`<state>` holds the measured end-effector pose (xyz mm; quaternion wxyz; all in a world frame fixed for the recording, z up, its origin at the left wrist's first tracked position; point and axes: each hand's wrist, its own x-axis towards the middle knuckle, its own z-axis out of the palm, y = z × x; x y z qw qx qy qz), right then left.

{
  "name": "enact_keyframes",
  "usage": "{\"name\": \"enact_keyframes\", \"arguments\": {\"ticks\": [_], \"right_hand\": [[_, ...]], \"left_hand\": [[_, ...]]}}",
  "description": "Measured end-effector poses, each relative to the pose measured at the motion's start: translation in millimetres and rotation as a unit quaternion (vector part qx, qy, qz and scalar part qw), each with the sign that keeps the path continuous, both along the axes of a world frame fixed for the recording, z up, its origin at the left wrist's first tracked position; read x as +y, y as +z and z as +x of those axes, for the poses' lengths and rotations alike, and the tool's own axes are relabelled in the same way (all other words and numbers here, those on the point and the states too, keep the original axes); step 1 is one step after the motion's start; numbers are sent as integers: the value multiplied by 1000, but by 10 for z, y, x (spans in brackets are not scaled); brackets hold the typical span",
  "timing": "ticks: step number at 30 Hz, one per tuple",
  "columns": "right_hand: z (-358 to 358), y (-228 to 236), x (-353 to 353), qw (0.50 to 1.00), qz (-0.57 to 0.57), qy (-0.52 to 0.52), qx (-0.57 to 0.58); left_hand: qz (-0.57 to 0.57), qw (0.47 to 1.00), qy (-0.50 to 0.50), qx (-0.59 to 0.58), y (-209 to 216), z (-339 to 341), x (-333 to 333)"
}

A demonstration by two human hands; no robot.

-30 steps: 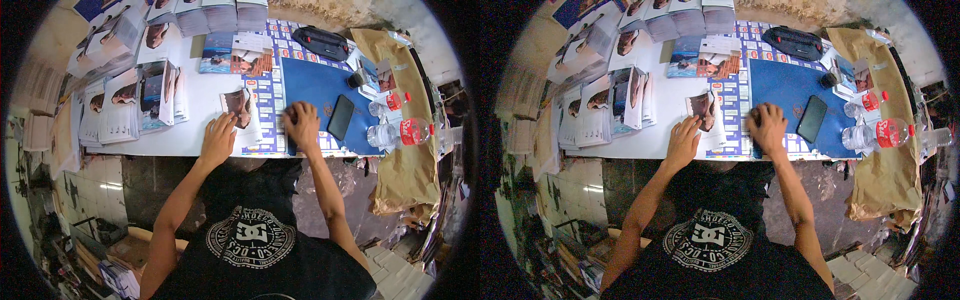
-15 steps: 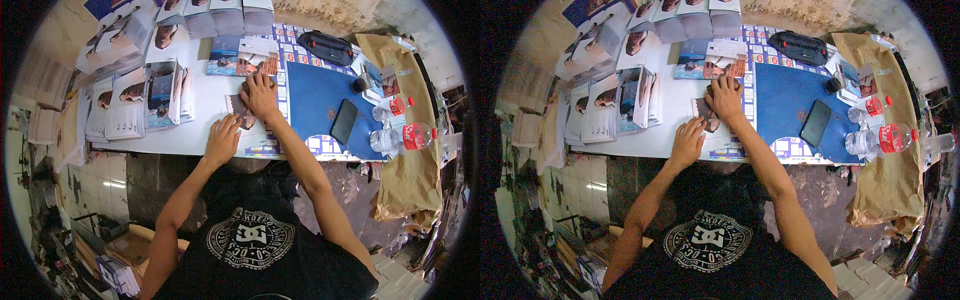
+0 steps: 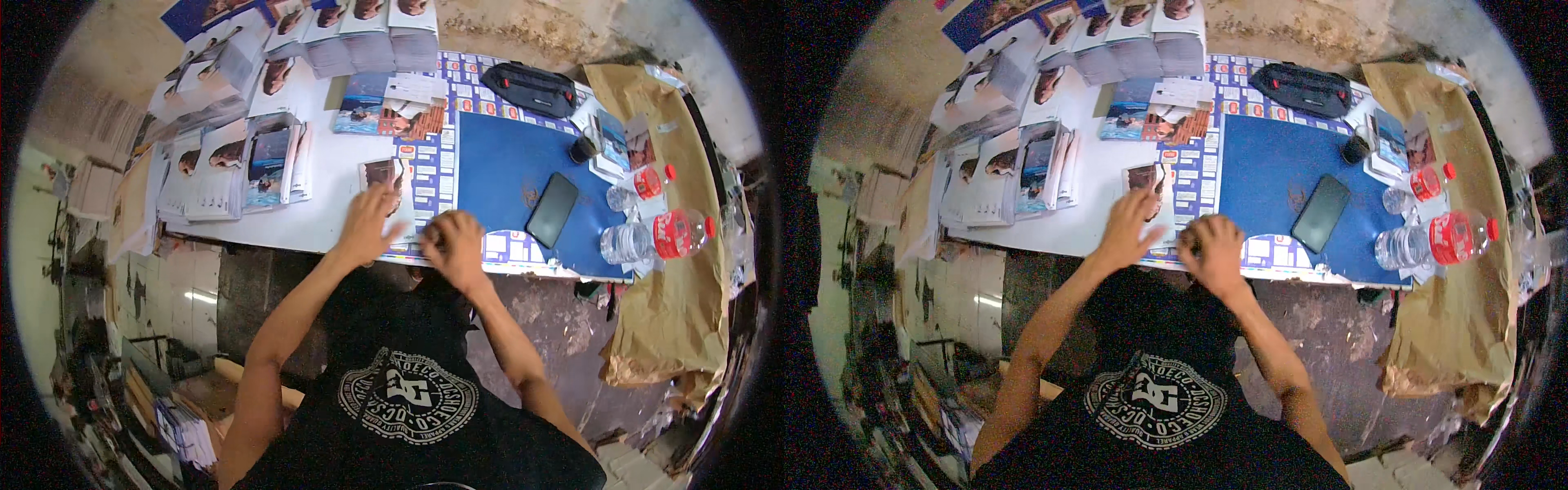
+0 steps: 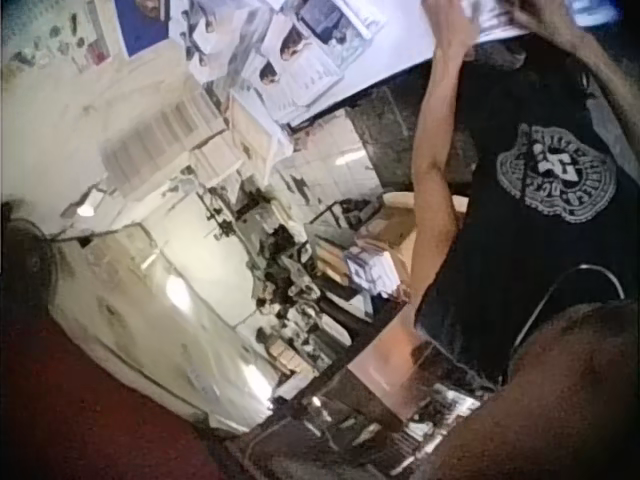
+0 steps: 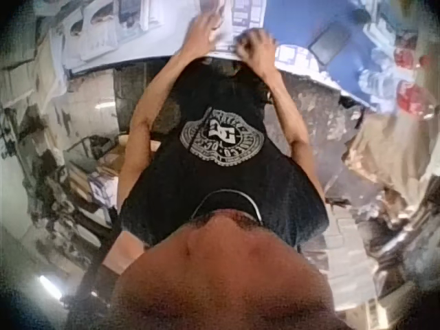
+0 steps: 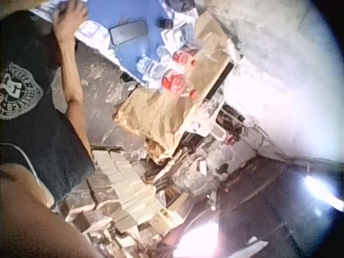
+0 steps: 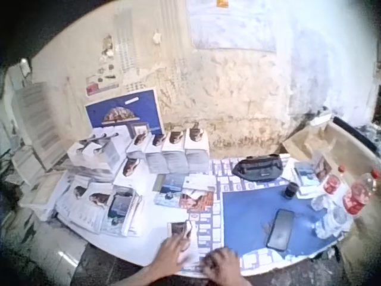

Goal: Manually folding printed brochures at a workstation.

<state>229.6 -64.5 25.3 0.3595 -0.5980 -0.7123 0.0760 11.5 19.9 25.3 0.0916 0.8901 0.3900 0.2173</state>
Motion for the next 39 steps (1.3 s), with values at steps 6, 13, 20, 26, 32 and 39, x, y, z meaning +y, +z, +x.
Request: {"name": "enact_keyframes", "arguments": {"ticks": [6,13,20,26,32,39], "right_hand": [[698,-269,381,983,56,-174,-22],[653,-322,426,983,56,-163,-62],[654,-337,444,980,69,-173,-72],[657,-341,460,975,65,-184,-102],[608,-351,451,973,96,-176,-114],[645,-376,401,967,100,-191,-136]], "left_hand": [[-99,976,-54,189,-21,23,-769],[184,976,48,106,520,-770,-312],[117,964,202,130,210,-1693,344],[50,981,171,74,58,-1913,580],[88,994,51,45,-132,-2027,562],[92,994,-14,-54,73,-2109,716]]}}
